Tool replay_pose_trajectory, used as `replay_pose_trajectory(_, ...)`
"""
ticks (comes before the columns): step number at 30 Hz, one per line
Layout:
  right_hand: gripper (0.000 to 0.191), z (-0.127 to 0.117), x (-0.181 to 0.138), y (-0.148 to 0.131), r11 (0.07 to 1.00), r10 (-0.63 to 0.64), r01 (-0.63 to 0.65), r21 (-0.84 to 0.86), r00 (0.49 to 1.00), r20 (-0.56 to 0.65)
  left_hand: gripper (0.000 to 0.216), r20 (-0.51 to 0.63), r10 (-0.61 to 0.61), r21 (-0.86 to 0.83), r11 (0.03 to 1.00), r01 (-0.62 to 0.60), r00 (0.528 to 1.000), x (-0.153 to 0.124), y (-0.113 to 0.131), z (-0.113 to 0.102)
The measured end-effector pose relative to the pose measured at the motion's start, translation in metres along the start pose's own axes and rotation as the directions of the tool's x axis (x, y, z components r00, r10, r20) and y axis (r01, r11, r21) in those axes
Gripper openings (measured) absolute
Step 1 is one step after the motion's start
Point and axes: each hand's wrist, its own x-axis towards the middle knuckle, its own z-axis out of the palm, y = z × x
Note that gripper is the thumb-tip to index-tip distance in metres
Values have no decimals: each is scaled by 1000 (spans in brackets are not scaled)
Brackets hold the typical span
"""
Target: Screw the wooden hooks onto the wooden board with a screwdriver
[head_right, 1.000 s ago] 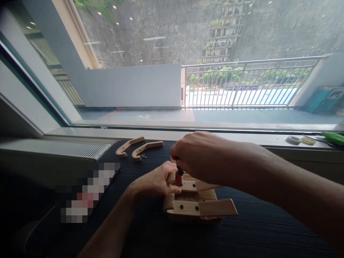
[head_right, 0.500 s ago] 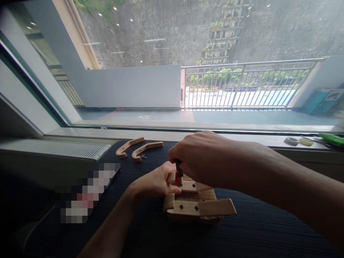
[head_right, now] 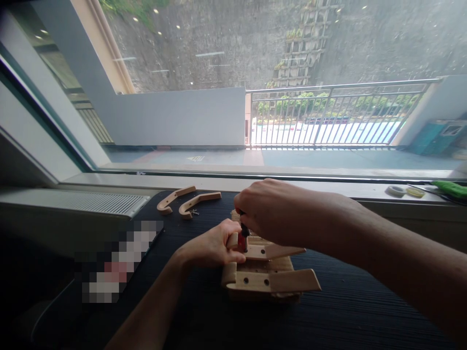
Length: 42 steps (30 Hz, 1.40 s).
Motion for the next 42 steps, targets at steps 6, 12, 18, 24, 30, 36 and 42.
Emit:
replay_pose_trajectory(6, 27, -3, 0, -1, 999, -27, 27, -24, 1000, -13, 22, 16, 0, -21, 1000, 0, 1000, 0, 1, 0)
replay_pose_trajectory(12, 17, -7, 3, -2, 997, 4, -5, 76, 1000, 21, 21, 9, -30, -40, 999, 30, 1000, -1, 6, -2)
replay_pose_trajectory(18, 20, 0, 7, 4, 996, -30, 28, 89, 999, 22, 19, 19, -37, -26, 999, 37, 999, -1, 7, -2)
replay_pose_trajectory(24, 20, 7, 1, 9, 991, -37, 42, 128, 998, -42, 18, 21, -38, -63, 997, 39, 999, -1, 6, -1)
replay_pose_trajectory(30, 19, 7, 1, 9, 986, -47, 50, 158, 999, -24, 17, 17, 7, -99, 995, -5, 1000, 1, 5, 2)
replay_pose_trajectory(36, 19, 7, 1, 9, 985, -38, 38, 170, 999, -4, 16, 7, 20, -81, 997, -19, 1000, 2, 6, 4)
replay_pose_trajectory(42, 23, 8, 4, 6, 997, 5, -4, 80, 1000, -6, 14, -3, 12, -74, 997, -12, 1000, 2, 7, 3)
